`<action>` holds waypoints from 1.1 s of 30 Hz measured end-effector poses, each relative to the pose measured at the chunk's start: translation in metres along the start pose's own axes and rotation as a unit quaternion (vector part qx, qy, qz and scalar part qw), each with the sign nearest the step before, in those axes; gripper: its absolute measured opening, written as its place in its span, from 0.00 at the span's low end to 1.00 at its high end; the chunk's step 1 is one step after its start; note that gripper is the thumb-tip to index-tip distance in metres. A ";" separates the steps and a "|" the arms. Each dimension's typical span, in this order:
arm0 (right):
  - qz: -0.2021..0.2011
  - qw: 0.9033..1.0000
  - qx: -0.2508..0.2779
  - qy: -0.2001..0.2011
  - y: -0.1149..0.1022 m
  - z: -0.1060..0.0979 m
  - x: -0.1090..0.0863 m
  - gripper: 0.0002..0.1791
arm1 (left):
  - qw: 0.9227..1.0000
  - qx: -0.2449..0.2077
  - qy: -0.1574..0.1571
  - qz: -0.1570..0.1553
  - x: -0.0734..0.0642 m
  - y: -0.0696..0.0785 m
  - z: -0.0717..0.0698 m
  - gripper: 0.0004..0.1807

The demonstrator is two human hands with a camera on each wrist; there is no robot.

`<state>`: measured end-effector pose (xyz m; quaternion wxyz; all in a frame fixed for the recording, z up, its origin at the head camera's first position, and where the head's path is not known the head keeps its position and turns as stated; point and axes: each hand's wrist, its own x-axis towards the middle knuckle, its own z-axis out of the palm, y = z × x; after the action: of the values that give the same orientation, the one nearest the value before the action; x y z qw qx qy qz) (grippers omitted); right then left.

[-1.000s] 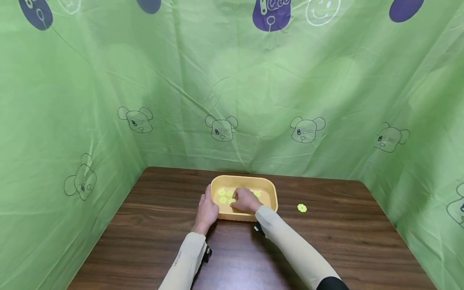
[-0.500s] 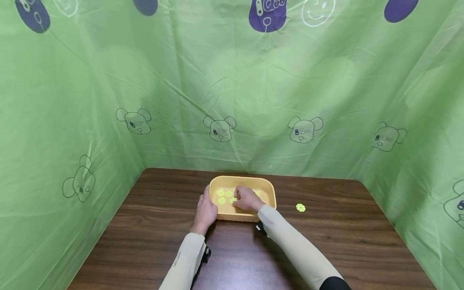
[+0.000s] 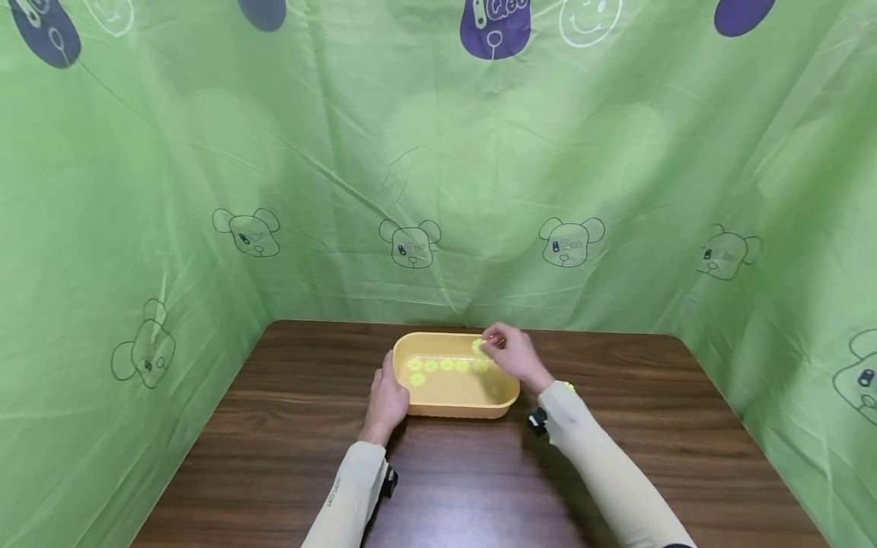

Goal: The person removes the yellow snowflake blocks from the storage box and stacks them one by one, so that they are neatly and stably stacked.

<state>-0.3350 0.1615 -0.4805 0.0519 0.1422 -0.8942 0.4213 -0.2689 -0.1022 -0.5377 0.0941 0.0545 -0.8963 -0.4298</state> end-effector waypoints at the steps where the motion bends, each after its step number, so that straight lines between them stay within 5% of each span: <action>1: 0.011 1.000 0.011 0.009 0.006 -0.009 -0.001 0.08 | 1.000 0.000 0.001 -0.001 0.000 0.000 0.000 0.42; 8: 0.093 0.995 0.033 0.028 0.054 -0.068 -0.020 0.10 | 1.000 -0.004 0.001 0.000 0.001 -0.001 0.000 0.42; 13: 0.149 0.989 0.020 0.010 0.080 -0.090 -0.041 0.12 | 1.000 -0.006 0.004 0.004 0.002 -0.001 -0.001 0.42; 19: 0.195 0.980 0.035 -0.017 0.098 -0.094 -0.062 0.12 | 1.000 -0.006 0.002 -0.004 0.001 -0.002 0.000 0.42; 33: 0.191 0.981 -0.010 -0.022 0.109 -0.088 -0.077 0.12 | 1.000 -0.011 0.003 -0.001 0.001 0.000 0.000 0.41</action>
<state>-0.2959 0.3110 -0.5214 -0.0479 -0.0225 -0.9101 0.4110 -0.2695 -0.1026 -0.5379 0.0966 0.0555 -0.8912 -0.4398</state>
